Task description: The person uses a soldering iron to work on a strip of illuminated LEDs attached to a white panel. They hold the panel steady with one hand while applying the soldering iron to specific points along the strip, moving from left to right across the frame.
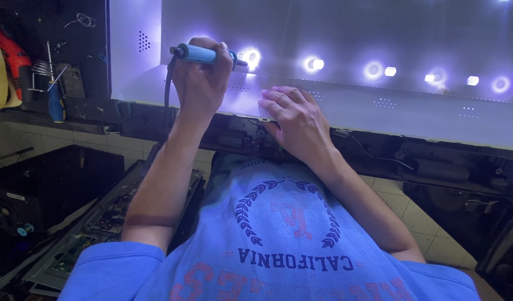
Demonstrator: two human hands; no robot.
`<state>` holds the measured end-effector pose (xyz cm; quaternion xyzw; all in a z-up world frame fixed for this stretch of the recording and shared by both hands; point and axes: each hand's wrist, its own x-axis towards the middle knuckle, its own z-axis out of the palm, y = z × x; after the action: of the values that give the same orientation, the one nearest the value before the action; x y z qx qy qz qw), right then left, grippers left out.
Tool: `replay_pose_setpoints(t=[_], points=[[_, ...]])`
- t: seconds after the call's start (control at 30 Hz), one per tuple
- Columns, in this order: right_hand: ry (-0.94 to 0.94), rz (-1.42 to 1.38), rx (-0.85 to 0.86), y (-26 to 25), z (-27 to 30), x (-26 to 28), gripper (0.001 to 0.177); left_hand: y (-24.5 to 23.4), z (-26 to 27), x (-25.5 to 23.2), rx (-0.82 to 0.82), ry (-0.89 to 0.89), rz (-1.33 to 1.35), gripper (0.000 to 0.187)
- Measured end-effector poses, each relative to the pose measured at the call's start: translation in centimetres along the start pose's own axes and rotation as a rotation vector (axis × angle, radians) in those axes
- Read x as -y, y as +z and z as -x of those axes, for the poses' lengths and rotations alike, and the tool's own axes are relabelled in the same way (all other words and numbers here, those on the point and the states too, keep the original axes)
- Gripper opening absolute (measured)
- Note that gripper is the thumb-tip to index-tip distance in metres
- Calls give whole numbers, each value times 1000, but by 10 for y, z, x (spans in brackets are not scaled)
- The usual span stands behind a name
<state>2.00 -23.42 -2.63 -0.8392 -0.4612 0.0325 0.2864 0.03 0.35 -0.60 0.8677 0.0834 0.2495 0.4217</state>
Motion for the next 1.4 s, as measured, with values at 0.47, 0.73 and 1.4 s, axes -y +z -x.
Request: replay_pose_setpoints(t=[0.47,0.73,1.4], points=[[3,-1,18,-1,0,0,42,-10,-6,-4,-5,15,-21,16],[243,-359,360,-33,-48,-19,45,-17,-6,15,-274,-10,35,8],[-23,-127,106,11,-111,-63,17,-35,8,20,-484,-115,286,4]])
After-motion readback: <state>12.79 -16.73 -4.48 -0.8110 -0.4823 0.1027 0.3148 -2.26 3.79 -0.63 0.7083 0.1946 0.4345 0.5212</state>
